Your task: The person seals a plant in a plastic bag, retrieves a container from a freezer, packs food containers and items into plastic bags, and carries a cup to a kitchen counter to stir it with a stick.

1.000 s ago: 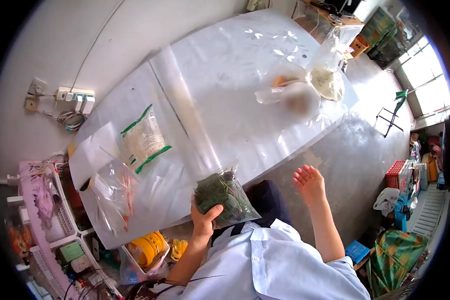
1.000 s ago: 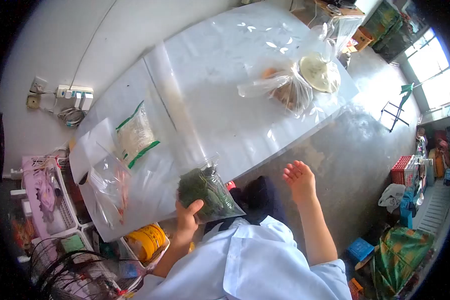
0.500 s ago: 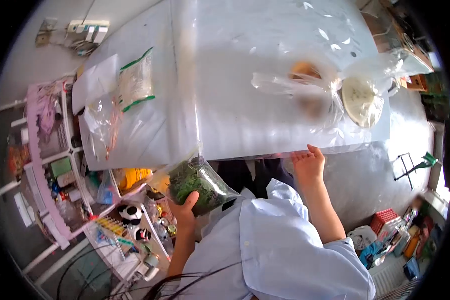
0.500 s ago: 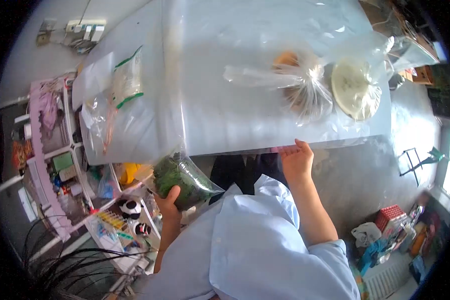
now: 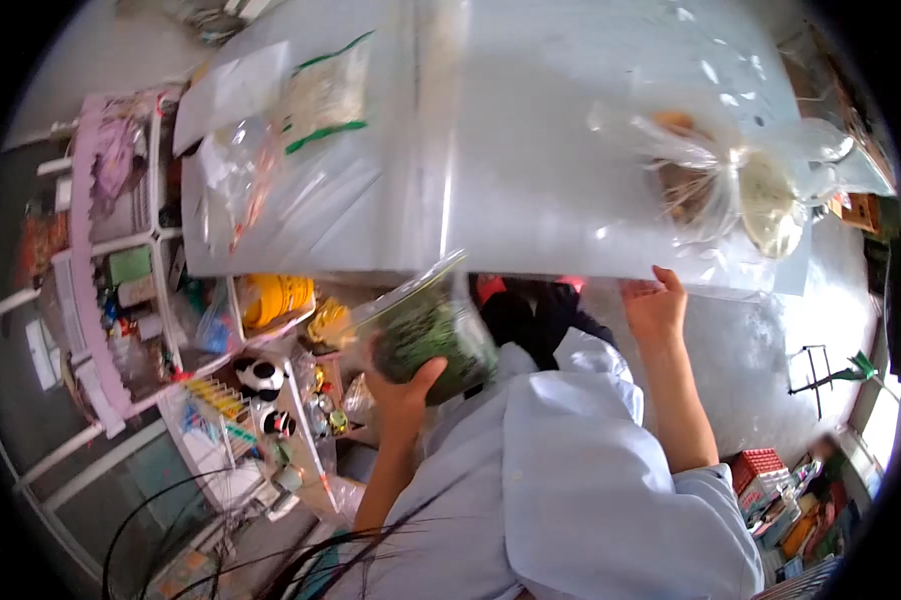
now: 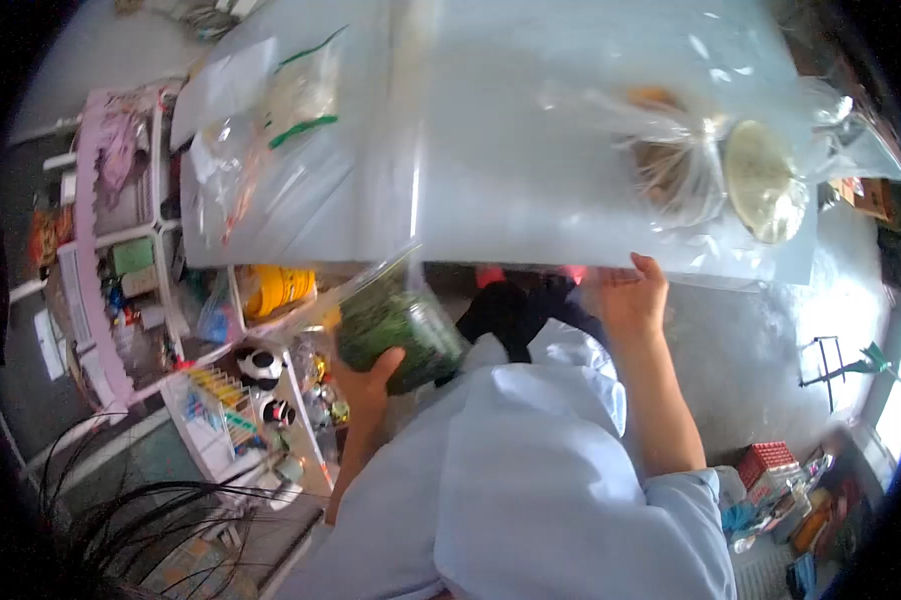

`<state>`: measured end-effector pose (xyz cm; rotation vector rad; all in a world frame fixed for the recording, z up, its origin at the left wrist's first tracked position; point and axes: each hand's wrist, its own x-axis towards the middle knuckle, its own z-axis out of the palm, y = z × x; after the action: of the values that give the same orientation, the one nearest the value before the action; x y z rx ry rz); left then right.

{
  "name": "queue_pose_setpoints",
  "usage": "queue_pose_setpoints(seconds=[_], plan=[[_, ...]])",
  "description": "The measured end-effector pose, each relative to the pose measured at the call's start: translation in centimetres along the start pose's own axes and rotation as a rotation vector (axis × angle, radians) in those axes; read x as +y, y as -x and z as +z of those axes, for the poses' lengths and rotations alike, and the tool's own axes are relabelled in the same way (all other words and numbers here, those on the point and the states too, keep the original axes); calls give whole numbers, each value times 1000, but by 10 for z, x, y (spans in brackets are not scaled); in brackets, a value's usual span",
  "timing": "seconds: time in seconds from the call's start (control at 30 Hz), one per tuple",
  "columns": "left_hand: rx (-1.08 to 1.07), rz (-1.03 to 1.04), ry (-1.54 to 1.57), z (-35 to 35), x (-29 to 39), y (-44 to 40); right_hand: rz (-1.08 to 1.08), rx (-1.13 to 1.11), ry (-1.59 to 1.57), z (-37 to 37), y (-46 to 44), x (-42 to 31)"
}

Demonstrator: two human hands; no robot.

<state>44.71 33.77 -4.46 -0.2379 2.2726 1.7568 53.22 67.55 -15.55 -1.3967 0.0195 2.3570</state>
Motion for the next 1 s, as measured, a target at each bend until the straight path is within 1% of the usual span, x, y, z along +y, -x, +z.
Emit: queue_pose_setpoints(seconds=[0.03,0.07,0.1,0.17,0.23,0.27,0.3,0.37,0.43,0.47,0.5,0.6,0.67,1.0], plan=[[24,-6,-11,-3,3,1,-49,-8,71,3,8,9],[-33,23,17,1,8,0,-85,126,117,8,20,18],[-96,57,52,5,14,-1,-78,118,124,9,32,27],[-112,83,105,10,20,-1,149,30,431,4,58,40],[-207,118,86,11,16,-3,52,-191,644,31,96,69],[-204,200,28,13,17,-3,-34,-451,787,32,99,78],[-209,205,30,14,19,-4,-146,-626,881,48,111,86],[-289,175,76,17,24,-4,-196,-791,863,73,121,102],[-308,209,102,20,32,-3,-88,-887,865,83,117,111],[-316,241,124,22,34,-4,-24,-897,806,82,117,119],[-320,244,127,22,34,-5,-96,-841,780,85,122,125],[-352,213,177,19,34,-9,-133,-830,810,85,121,126],[-402,233,155,17,36,-12,-230,-819,828,87,125,125],[-436,286,196,24,41,-19,-302,-787,790,91,128,122]])
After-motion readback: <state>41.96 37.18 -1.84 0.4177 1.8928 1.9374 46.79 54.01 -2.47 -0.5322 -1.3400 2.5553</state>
